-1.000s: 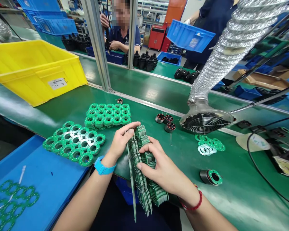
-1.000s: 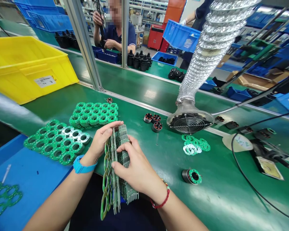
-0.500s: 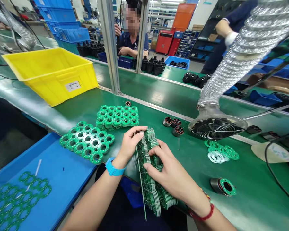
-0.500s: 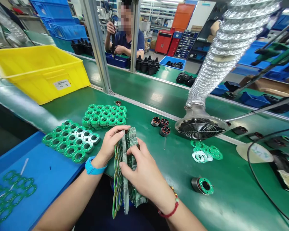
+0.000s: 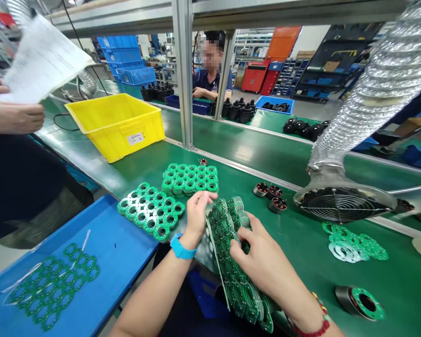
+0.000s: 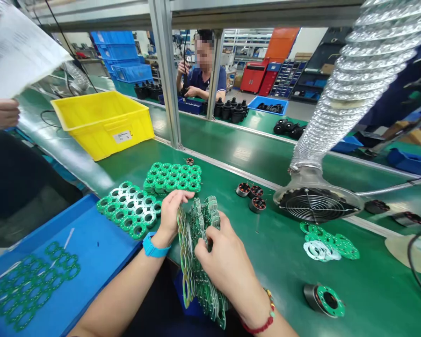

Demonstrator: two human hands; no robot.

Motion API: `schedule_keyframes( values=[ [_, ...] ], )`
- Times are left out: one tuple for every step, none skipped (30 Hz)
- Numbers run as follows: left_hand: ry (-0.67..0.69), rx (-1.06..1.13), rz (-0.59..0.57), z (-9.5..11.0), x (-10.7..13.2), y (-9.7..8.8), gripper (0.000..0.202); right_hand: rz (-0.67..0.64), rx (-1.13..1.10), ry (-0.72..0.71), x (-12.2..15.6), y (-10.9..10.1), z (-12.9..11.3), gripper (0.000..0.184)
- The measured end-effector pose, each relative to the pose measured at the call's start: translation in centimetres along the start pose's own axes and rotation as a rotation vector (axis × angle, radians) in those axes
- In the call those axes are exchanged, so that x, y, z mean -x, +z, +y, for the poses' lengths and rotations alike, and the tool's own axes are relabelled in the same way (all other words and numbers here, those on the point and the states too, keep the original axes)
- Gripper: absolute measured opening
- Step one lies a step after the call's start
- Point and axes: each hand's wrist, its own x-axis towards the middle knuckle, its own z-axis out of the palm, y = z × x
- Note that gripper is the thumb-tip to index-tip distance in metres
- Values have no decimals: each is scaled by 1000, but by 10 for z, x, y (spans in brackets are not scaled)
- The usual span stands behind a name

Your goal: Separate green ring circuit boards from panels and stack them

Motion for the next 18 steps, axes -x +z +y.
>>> schedule_keyframes(
  values=[
    [22, 13, 48, 5, -2, -3, 33, -7, 14, 7, -1, 0, 1, 25],
    [50, 21, 83, 13, -5, -7, 37, -12, 27, 13, -1, 0, 3, 25],
    [87, 31, 107, 24, -9, -12, 42, -20, 37, 20, -2, 1, 4, 26],
    [133, 41, 125, 37, -15, -19, 46, -27, 44, 26, -2, 1, 5, 27],
    [181, 45, 146, 53, -24, -28, 49, -34, 47, 33, -2, 1, 6, 28],
    [236, 58, 186, 69, -35, -40, 52, -40, 46, 38, -3, 1, 7, 29],
    [279, 54, 236, 85, -49, -55, 53, -43, 44, 42, -3, 2, 8, 30],
    [293, 27, 310, 100, -65, -72, 53, -43, 40, 40, -4, 3, 8, 31],
    [284, 6, 439, 113, -81, -92, 53, -38, 32, 34, -4, 4, 9, 32],
    [237, -20, 552, 122, -97, -113, 50, -30, 21, 25, -4, 5, 10, 32],
    [174, -51, 676, 129, -112, -135, 46, -18, 10, 16, -4, 6, 12, 33],
    [53, -98, 762, 132, -125, -157, 44, -6, 0, 4, -5, 8, 14, 34],
    [-103, -178, 819, 131, -134, -177, 40, 5, -10, -11, -4, 10, 16, 34],
    [-172, -204, 835, 128, -141, -195, 37, 16, -17, -23, -4, 11, 19, 35],
    [-213, -227, 833, 123, -145, -211, 35, 24, -22, -32, -4, 13, 22, 35],
    [-242, -255, 834, 117, -147, -224, 33, 26, -25, -38, -3, 14, 24, 36],
    [-254, -281, 821, 110, -148, -234, 31, 23, -28, -40, -3, 15, 26, 36],
    [-255, -309, 792, 104, -148, -242, 29, 16, -31, -40, -2, 16, 26, 36]
  ],
)
